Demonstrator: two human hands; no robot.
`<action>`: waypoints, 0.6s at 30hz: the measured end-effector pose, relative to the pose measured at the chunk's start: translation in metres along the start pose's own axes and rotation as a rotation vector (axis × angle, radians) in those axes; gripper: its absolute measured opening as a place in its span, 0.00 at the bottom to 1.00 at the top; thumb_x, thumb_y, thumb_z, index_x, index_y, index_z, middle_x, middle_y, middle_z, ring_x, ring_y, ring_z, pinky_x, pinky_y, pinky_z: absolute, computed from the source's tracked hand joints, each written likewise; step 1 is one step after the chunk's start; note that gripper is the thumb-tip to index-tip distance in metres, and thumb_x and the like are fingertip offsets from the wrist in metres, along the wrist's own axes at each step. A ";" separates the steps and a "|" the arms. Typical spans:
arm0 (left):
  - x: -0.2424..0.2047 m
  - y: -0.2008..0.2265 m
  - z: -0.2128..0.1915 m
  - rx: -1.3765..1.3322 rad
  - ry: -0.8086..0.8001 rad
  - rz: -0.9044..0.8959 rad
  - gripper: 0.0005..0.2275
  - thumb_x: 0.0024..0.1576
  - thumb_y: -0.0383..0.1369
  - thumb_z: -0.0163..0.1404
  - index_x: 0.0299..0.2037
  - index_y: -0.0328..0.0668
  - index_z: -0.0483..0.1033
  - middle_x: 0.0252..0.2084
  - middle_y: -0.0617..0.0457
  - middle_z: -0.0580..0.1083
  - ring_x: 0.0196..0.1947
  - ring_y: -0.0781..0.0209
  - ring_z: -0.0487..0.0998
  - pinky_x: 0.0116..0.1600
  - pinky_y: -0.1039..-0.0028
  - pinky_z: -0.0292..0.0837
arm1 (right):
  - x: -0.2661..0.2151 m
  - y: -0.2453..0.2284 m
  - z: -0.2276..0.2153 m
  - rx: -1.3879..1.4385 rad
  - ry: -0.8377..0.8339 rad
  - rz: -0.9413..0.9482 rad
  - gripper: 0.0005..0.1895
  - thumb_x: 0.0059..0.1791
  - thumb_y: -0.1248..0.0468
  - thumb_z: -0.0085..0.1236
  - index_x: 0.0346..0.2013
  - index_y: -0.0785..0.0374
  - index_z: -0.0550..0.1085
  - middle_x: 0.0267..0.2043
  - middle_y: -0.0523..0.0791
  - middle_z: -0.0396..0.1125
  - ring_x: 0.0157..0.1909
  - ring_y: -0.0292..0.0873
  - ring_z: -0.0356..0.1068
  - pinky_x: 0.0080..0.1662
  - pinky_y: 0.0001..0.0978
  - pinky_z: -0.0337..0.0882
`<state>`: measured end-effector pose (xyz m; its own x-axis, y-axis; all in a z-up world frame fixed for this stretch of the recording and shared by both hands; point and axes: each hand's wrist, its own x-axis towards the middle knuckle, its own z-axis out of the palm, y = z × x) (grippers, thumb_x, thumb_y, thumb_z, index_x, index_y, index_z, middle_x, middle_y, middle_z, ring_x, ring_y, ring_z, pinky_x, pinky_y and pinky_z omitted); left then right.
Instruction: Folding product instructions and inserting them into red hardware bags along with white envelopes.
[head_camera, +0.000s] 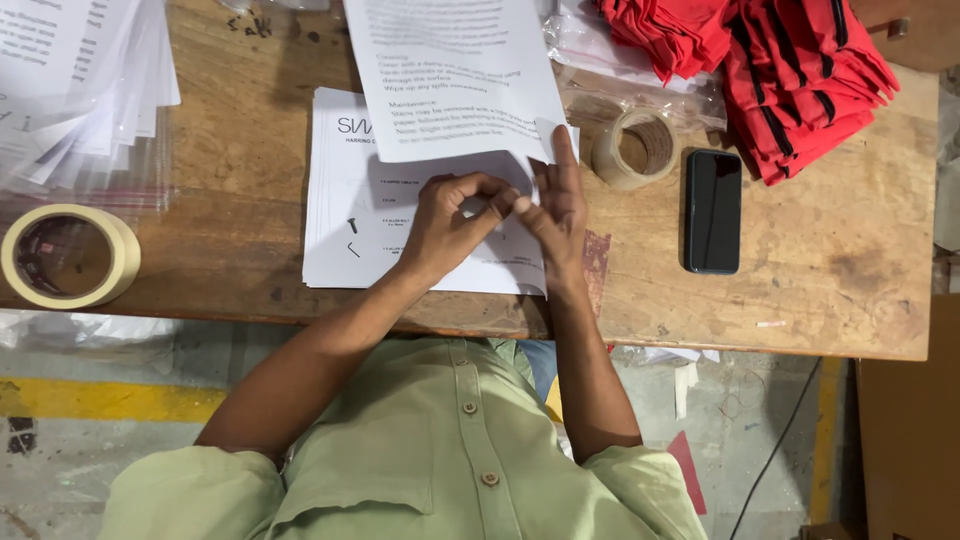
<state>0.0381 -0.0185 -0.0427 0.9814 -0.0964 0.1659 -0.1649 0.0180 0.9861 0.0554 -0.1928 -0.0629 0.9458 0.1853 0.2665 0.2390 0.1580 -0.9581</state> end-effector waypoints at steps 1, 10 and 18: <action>0.000 0.004 0.000 -0.003 -0.004 -0.002 0.07 0.59 0.30 0.55 0.40 0.33 0.81 0.34 0.53 0.81 0.36 0.68 0.82 0.43 0.75 0.79 | 0.002 -0.002 -0.004 -0.003 0.004 0.002 0.54 0.50 0.57 0.67 0.79 0.71 0.44 0.84 0.58 0.40 0.84 0.55 0.44 0.82 0.50 0.47; -0.002 0.002 0.001 -0.035 0.030 0.057 0.13 0.61 0.39 0.59 0.42 0.35 0.81 0.37 0.52 0.80 0.40 0.65 0.80 0.49 0.72 0.79 | 0.006 -0.046 -0.005 0.094 0.021 0.120 0.49 0.52 0.59 0.64 0.79 0.74 0.47 0.77 0.61 0.55 0.77 0.51 0.59 0.77 0.44 0.58; -0.001 0.012 -0.003 -0.051 -0.005 0.034 0.17 0.61 0.44 0.57 0.45 0.35 0.81 0.38 0.52 0.80 0.41 0.64 0.81 0.50 0.72 0.77 | 0.009 -0.047 0.003 0.203 -0.006 0.176 0.47 0.52 0.68 0.65 0.78 0.73 0.47 0.75 0.57 0.55 0.74 0.53 0.60 0.73 0.45 0.65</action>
<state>0.0352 -0.0155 -0.0307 0.9747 -0.1001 0.1999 -0.1933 0.0722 0.9785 0.0524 -0.1955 -0.0154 0.9675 0.2326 0.0990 0.0216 0.3140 -0.9492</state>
